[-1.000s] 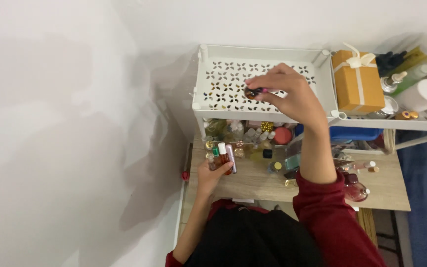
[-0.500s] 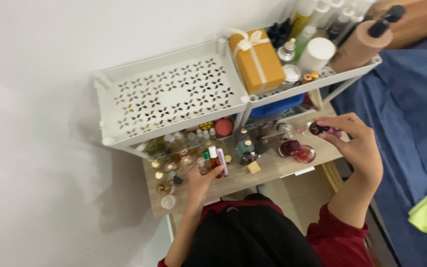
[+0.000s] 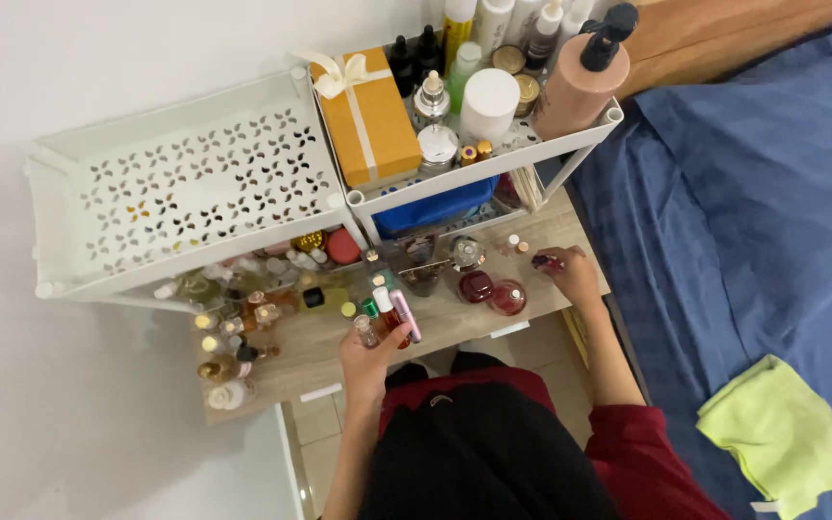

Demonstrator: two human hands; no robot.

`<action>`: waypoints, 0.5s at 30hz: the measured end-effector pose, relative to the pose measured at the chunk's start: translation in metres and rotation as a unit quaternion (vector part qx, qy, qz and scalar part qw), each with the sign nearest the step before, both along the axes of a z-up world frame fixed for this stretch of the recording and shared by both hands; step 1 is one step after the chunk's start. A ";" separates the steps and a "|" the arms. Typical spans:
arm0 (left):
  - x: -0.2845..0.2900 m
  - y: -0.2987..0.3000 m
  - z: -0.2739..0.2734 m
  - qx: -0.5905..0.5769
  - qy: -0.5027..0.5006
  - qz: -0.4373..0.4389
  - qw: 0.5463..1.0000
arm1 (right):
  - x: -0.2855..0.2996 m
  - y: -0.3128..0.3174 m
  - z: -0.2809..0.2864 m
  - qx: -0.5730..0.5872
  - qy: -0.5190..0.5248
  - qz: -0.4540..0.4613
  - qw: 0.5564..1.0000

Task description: The person organizes various cosmetic bottles and containers on a white plastic shelf unit and a wooden table. They move items between the shelves and the table surface, arranging them by type. Finally, the person uses a green cloth to wipe the top shelf of the unit.

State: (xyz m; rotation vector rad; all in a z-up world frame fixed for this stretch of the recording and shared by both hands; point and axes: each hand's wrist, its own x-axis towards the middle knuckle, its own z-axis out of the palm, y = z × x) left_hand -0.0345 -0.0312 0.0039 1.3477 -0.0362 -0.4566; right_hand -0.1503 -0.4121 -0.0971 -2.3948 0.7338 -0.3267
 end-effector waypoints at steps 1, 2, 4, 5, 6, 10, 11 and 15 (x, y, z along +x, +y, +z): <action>-0.007 -0.003 -0.002 0.001 0.003 0.008 1.000 | 0.002 0.002 -0.009 0.001 0.003 0.008 1.000; -0.013 -0.008 -0.005 -0.007 -0.001 0.020 1.000 | 0.005 0.001 -0.018 -0.015 0.004 0.006 1.000; -0.025 -0.016 -0.010 -0.017 -0.003 0.043 0.999 | 0.010 0.001 -0.028 -0.032 0.007 0.016 0.999; -0.032 -0.020 -0.013 -0.011 0.007 0.066 0.998 | 0.011 0.001 -0.029 -0.043 -0.010 0.027 0.999; -0.036 -0.022 -0.015 -0.004 0.016 0.089 0.996 | 0.014 0.002 -0.031 -0.052 -0.028 0.037 0.998; -0.056 -0.032 -0.012 0.004 0.026 0.121 0.992 | 0.013 -0.003 -0.038 -0.039 -0.048 0.063 0.996; -0.061 -0.033 -0.015 0.010 0.016 0.129 0.991 | 0.013 -0.004 -0.038 -0.031 -0.049 0.064 0.996; -0.072 -0.044 0.002 -0.009 0.042 0.138 0.989 | 0.006 -0.014 -0.035 0.022 -0.052 0.073 0.996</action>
